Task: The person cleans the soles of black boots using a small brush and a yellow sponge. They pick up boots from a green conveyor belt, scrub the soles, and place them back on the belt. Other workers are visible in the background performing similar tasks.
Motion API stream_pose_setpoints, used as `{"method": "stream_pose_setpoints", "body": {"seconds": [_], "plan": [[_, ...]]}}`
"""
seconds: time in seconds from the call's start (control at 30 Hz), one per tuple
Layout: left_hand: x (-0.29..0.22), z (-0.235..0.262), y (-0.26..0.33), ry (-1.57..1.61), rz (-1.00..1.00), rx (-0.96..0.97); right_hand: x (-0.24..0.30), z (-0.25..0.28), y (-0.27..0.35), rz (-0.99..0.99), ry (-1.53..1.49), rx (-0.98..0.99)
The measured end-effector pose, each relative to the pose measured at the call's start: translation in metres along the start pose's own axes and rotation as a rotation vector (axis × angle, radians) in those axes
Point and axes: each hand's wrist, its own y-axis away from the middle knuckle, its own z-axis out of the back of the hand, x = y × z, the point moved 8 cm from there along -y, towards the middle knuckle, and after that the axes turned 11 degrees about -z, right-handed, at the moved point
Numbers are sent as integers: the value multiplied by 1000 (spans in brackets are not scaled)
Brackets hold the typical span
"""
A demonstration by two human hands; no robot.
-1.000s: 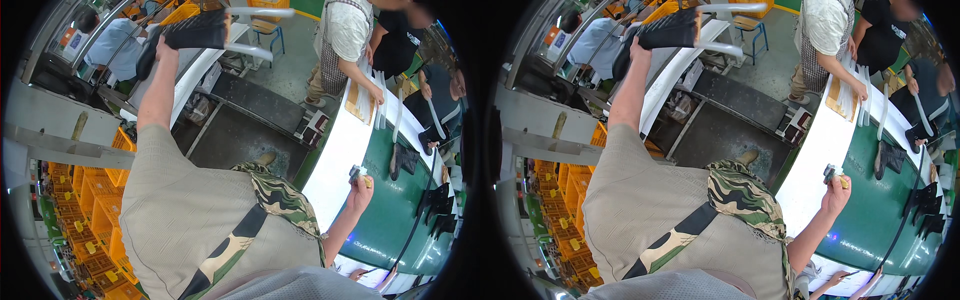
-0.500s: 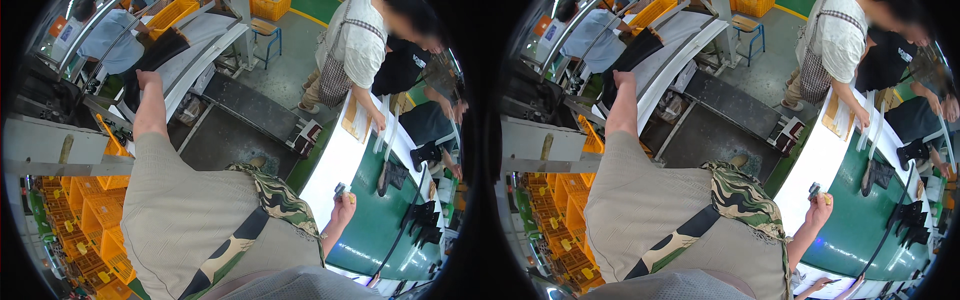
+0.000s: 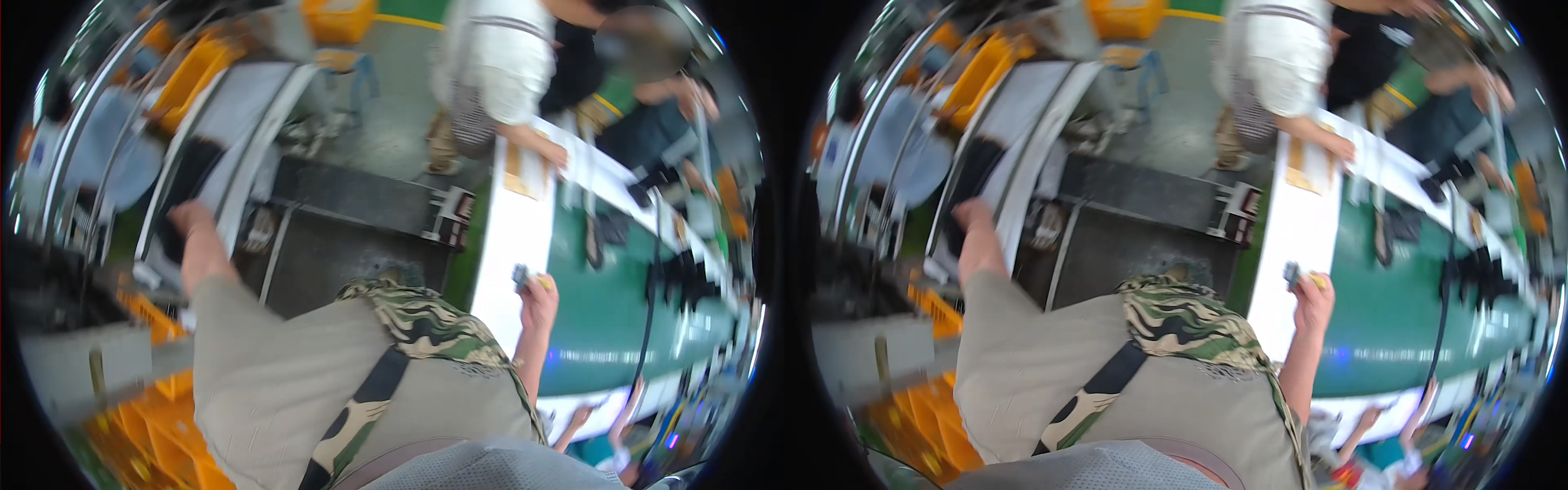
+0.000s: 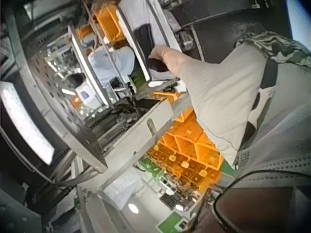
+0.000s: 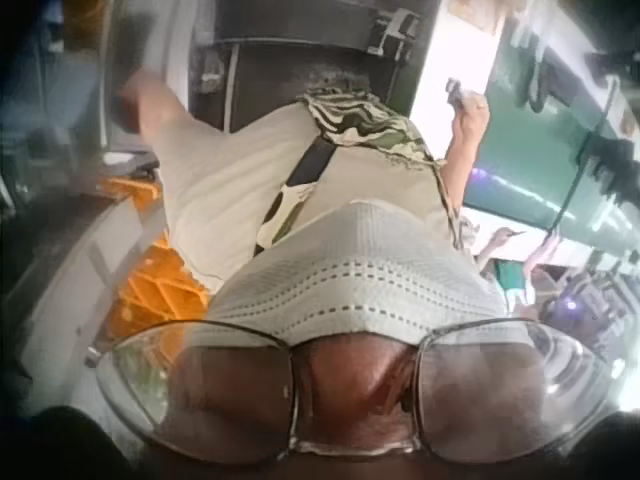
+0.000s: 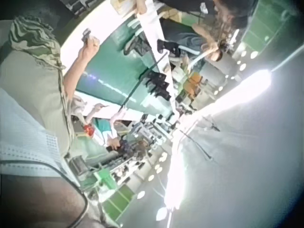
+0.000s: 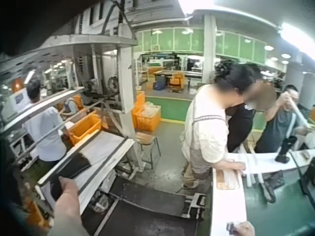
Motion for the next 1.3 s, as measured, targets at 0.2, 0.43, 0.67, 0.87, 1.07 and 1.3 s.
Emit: {"method": "stream_pose_setpoints", "body": {"seconds": [0.2, 0.43, 0.67, 0.87, 1.07, 1.3], "plan": [[31, -22, -4, 1037, 524, -330, -3, 37, 4, 39, -108, -72], [15, -6, -18, 1183, 712, -229, -48, 73, 36, 13, -200, -181], [-66, 124, -31, 750, 124, -431, -76, 136, 72, -31, -246, -257], [-255, 224, 84, 2392, -623, -213, -91, 162, 99, 5, -277, -283], [-418, 219, 363, 1740, -1252, 447, -94, 172, 131, 75, -358, -330], [-502, 52, 519, 1125, -1448, 991, -119, 201, 174, 50, -374, -490]]}}
